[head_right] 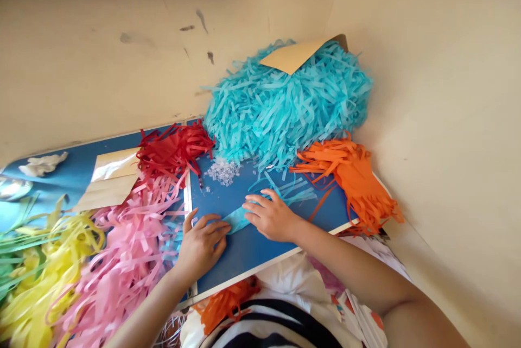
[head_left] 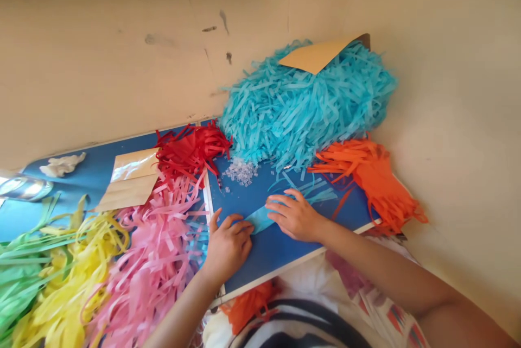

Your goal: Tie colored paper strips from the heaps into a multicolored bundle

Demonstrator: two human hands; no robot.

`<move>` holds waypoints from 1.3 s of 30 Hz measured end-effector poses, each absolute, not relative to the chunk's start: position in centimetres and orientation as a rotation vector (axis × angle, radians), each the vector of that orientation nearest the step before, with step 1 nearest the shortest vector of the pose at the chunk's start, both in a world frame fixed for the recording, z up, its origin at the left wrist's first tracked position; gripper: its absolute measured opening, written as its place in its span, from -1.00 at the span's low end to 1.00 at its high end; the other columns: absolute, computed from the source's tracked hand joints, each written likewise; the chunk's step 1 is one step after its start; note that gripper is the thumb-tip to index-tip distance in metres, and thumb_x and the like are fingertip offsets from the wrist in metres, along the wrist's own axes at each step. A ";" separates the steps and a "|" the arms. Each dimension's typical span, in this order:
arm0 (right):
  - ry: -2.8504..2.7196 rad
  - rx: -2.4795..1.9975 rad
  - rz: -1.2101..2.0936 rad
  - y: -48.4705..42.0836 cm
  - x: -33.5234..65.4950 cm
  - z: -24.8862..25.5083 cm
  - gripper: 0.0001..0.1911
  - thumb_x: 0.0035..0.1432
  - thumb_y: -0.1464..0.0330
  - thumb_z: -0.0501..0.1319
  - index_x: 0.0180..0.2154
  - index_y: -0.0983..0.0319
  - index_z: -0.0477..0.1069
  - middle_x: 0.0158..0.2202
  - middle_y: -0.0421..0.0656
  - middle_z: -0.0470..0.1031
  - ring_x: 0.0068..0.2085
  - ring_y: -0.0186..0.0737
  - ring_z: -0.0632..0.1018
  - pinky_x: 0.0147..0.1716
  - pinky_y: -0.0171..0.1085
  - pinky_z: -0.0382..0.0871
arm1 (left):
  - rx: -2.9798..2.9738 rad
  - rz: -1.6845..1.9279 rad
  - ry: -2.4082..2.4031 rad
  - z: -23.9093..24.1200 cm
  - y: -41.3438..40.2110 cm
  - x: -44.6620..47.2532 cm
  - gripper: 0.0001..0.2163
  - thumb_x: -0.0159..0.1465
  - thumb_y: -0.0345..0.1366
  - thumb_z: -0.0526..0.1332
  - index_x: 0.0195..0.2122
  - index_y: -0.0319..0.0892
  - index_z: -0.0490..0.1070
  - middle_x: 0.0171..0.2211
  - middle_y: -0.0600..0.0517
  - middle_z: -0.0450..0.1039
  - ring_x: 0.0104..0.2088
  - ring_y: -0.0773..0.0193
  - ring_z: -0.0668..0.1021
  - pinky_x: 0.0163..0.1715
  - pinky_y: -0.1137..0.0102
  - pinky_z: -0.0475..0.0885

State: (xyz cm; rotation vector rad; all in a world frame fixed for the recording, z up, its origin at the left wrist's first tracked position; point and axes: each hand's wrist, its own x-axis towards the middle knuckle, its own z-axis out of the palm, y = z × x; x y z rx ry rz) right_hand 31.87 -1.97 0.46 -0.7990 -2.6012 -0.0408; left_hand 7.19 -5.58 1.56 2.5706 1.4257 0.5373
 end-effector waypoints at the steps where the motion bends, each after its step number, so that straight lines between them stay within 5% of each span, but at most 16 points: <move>1: -2.577 -0.780 -0.056 -1.8 31.8 0.3 -0.84 0.32 0.45 0.12 -0.18 0.19 0.47 0.04 -0.15 0.54 0.18 -0.10 0.37 0.14 0.06 0.06 | 2.553 0.582 1.420 1.5 -5.6 7.2 -0.79 0.25 -0.40 0.18 -0.25 0.03 0.59 -0.24 0.13 0.65 -0.07 0.14 0.56 0.29 -0.09 -0.14; 8: -2.420 -0.754 -0.051 -1.8 31.5 -0.2 -0.84 0.31 0.41 0.18 -0.34 0.17 0.48 -0.20 -0.24 0.63 0.04 -0.18 0.47 0.11 0.00 0.06 | 2.643 0.604 1.475 0.9 -5.9 7.8 -0.82 0.25 -0.16 0.28 -0.17 -0.08 0.54 -0.27 0.03 0.63 -0.09 0.04 0.56 0.28 -0.12 -0.11; 14: -2.401 -0.740 0.054 -2.2 31.8 -0.7 -0.84 0.33 0.42 0.17 -0.33 0.18 0.47 -0.23 -0.25 0.64 -0.02 -0.21 0.50 0.10 -0.03 0.04 | 2.754 0.713 1.461 -0.2 -6.3 7.5 -0.87 0.33 -0.36 0.22 -0.23 0.01 0.54 -0.31 0.16 0.64 -0.14 0.11 0.59 0.27 -0.07 -0.09; 22: -2.399 -0.912 0.367 -1.6 31.6 -1.7 -0.77 0.36 0.36 0.14 -0.36 0.20 0.47 -0.36 -0.24 0.60 -0.28 -0.29 0.50 -0.10 -0.15 0.08 | 2.521 0.658 1.593 0.2 -6.7 7.5 -0.83 0.37 -0.30 0.15 -0.30 -0.05 0.53 -0.30 0.13 0.61 -0.16 0.16 0.57 0.21 -0.02 0.01; 29: -2.369 -1.271 0.376 -1.4 30.6 -1.2 -0.83 0.26 0.38 0.22 -0.42 0.21 0.44 -0.43 -0.22 0.50 -0.26 -0.20 0.41 -0.20 -0.17 0.04 | 2.465 0.377 1.737 0.9 -5.5 7.8 -0.68 0.38 -0.23 0.09 -0.49 -0.15 0.46 -0.43 0.03 0.55 -0.25 0.10 0.53 -0.01 0.05 0.21; 39: -2.351 -1.376 0.398 -1.2 30.4 -1.1 -0.84 0.12 0.41 0.28 -0.50 0.22 0.40 -0.44 -0.20 0.42 -0.27 -0.19 0.36 -0.24 -0.21 0.03 | 2.491 0.061 1.658 1.4 -3.4 7.6 -0.66 0.35 -0.19 0.12 -0.55 -0.14 0.49 -0.49 0.00 0.56 -0.31 0.10 0.54 -0.15 0.11 0.23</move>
